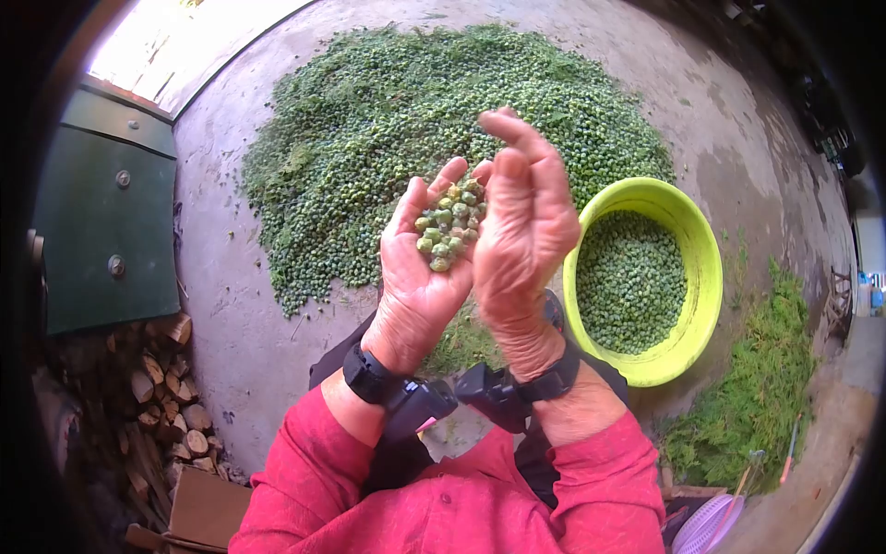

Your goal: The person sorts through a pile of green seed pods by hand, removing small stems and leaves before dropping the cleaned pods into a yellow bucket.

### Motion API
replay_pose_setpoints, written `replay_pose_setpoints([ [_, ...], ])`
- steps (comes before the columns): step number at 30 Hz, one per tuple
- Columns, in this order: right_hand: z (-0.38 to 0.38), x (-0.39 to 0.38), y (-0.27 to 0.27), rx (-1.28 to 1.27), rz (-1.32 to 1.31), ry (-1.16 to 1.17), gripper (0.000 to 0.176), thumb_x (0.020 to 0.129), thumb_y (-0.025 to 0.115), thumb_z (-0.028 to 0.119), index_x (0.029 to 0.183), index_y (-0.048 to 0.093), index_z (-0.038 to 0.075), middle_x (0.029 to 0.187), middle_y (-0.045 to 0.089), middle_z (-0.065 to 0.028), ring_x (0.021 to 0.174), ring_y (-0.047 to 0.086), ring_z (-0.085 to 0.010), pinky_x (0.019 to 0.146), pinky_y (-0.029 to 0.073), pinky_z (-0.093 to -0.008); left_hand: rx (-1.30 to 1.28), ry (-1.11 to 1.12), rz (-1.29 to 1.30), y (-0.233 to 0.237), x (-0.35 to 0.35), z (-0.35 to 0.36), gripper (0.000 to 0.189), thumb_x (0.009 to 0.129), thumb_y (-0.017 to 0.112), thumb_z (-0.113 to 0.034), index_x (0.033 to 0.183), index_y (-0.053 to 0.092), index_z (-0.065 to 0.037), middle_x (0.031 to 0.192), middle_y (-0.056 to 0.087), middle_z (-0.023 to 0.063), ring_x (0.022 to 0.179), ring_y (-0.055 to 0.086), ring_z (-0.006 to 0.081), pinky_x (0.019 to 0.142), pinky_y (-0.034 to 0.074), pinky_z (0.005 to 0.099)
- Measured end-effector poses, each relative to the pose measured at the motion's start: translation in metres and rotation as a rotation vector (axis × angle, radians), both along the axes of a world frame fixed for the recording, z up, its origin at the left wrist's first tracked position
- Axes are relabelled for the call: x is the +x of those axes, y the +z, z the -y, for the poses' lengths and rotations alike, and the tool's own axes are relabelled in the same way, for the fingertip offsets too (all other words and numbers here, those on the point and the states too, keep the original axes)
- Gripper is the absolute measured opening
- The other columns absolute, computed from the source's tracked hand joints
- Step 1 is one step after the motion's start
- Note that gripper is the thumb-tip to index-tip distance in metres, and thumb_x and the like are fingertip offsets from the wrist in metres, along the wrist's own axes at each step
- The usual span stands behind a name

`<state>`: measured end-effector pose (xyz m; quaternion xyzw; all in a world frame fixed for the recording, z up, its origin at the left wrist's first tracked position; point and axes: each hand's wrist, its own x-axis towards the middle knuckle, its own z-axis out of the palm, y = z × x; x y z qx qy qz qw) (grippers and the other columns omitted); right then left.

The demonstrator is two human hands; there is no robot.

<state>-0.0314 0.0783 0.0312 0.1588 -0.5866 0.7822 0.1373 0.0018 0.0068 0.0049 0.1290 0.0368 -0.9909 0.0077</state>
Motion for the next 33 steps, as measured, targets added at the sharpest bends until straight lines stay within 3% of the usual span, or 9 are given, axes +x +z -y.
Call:
replay_pose_setpoints([
  [2,-0.010,-0.010,0.006,0.092,0.031,-0.051,0.024,0.096,0.049,0.016,0.110,0.059,-0.001,0.108,0.062,-0.0083,0.097,0.056,-0.0098,0.081,0.045,-0.0223,-0.077,0.023,0.065,0.007,0.000,-0.002,0.039,0.097,0.039,-0.033,0.120,0.047,-0.002,0.113,0.056,0.0173,0.105,0.056,0.0313,0.097,0.045,0.0458],
  [4,-0.019,-0.022,0.001,0.329,0.226,0.068,0.015,0.092,0.055,0.012,0.101,0.063,0.003,0.092,0.062,-0.0027,0.065,0.053,-0.0059,0.060,0.045,-0.0198,-0.093,0.029,0.053,0.006,-0.002,-0.001,0.040,0.098,0.037,-0.033,0.120,0.046,-0.001,0.113,0.056,0.0169,0.106,0.056,0.0308,0.099,0.043,0.0469],
  [6,-0.021,-0.025,-0.001,0.340,0.243,0.136,0.013,0.090,0.057,0.010,0.097,0.065,0.003,0.092,0.062,-0.0036,0.068,0.057,-0.0076,0.061,0.047,-0.0206,-0.099,0.031,0.063,0.003,-0.002,0.001,0.041,0.097,0.040,-0.034,0.124,0.048,-0.004,0.118,0.056,0.0157,0.108,0.055,0.0284,0.088,0.049,0.0428],
  [9,-0.023,-0.028,-0.007,0.492,0.062,0.183,0.014,0.086,0.058,0.005,0.097,0.065,0.002,0.098,0.062,-0.0094,0.090,0.061,-0.0158,0.080,0.048,-0.0272,-0.112,-0.006,0.035,-0.003,0.000,0.007,0.040,0.097,0.039,-0.035,0.122,0.051,-0.005,0.114,0.059,0.0130,0.105,0.057,0.0267,0.087,0.050,0.0426],
  [12,-0.024,-0.029,-0.009,0.588,0.013,0.236,0.014,0.084,0.059,0.002,0.096,0.066,0.002,0.099,0.062,-0.0097,0.093,0.060,-0.0168,0.083,0.047,-0.0283,-0.130,0.005,0.054,-0.007,-0.001,0.005,0.040,0.097,0.038,-0.035,0.119,0.053,-0.006,0.110,0.060,0.0114,0.103,0.058,0.0256,0.086,0.050,0.0426],
  [15,-0.022,-0.028,-0.008,0.512,0.202,0.259,0.014,0.083,0.058,0.000,0.094,0.066,0.002,0.098,0.063,-0.0091,0.091,0.060,-0.0165,0.082,0.047,-0.0278,-0.124,0.007,0.062,-0.003,0.000,0.007,0.039,0.097,0.039,-0.035,0.119,0.053,-0.005,0.110,0.060,0.0118,0.103,0.058,0.0264,0.087,0.050,0.0428],
  [21,-0.029,-0.034,-0.010,0.574,0.088,0.280,0.013,0.083,0.058,-0.001,0.093,0.066,0.001,0.094,0.063,-0.0080,0.087,0.061,-0.0161,0.078,0.048,-0.0279,-0.144,0.008,0.073,-0.004,0.000,0.009,0.040,0.097,0.040,-0.034,0.119,0.052,-0.003,0.110,0.060,0.0130,0.105,0.057,0.0270,0.092,0.048,0.0440],
  [25,-0.028,-0.035,-0.008,0.553,0.190,0.328,0.012,0.082,0.060,0.000,0.093,0.065,0.000,0.092,0.063,-0.0085,0.085,0.061,-0.0165,0.076,0.048,-0.0273,-0.153,0.032,0.120,0.001,0.000,0.010,0.041,0.097,0.040,-0.034,0.120,0.052,-0.003,0.110,0.060,0.0133,0.103,0.058,0.0266,0.091,0.048,0.0438],
  [33,-0.025,-0.029,-0.009,0.809,-0.166,0.170,0.018,0.076,0.064,0.004,0.094,0.065,0.000,0.107,0.060,-0.0149,0.093,0.062,-0.0263,0.081,0.050,-0.0337,-0.087,-0.007,-0.030,-0.013,0.002,0.012,0.044,0.096,0.040,-0.036,0.122,0.051,-0.002,0.107,0.062,0.0115,0.096,0.061,0.0220,0.085,0.051,0.0375],
])
